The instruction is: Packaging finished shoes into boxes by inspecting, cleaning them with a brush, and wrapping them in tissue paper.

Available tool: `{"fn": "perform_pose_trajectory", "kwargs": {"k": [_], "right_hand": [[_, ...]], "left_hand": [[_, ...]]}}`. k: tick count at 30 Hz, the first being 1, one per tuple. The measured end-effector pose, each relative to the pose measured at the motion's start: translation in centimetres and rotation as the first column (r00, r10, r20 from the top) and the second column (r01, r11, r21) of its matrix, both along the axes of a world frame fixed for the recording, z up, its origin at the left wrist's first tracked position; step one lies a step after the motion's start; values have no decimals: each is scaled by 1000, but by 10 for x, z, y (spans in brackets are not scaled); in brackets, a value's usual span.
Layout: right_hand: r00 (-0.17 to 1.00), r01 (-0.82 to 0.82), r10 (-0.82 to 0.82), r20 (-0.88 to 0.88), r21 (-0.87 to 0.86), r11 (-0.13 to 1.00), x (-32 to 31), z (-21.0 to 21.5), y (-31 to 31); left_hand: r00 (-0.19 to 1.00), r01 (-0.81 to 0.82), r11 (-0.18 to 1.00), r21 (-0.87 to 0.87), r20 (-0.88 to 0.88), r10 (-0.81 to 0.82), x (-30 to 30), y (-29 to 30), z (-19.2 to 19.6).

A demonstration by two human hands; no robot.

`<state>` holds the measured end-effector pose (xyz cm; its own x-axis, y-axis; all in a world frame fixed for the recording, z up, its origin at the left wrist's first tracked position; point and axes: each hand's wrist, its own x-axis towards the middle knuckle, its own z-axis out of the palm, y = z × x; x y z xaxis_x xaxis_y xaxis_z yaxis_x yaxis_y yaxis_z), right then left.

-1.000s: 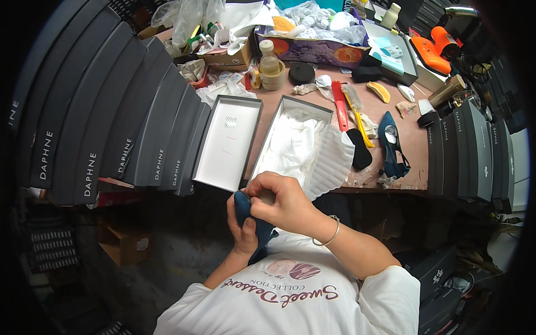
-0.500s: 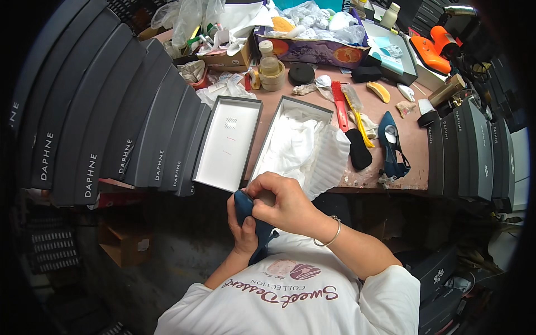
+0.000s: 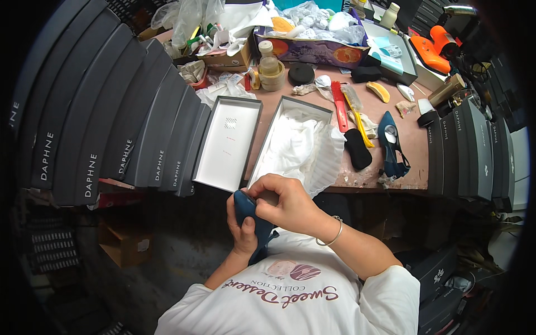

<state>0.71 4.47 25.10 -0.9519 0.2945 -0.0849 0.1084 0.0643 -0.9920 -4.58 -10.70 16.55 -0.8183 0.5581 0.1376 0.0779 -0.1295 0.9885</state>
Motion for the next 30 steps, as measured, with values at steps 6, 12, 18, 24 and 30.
{"fn": "perform_pose_trajectory", "kwargs": {"k": [6,12,18,24,30], "right_hand": [[984,-122,162,-73,385,915,-4,17,11],[964,-67,227,-141,693,718,-14,4,13],[945,187,68,-321,695,694,-41,-12,22],[994,13,27,-103,364,931,-24,-7,26],[965,-99,162,-204,287,953,-17,-2,24]], "left_hand": [[1000,2,1000,16,22,-2,0,-2,-3],[992,20,1000,-8,122,-19,-4,3,0],[992,99,995,-26,80,-97,4,3,-13],[961,93,987,130,248,-124,-11,4,-6],[961,83,984,158,247,-121,-11,8,4]]}}
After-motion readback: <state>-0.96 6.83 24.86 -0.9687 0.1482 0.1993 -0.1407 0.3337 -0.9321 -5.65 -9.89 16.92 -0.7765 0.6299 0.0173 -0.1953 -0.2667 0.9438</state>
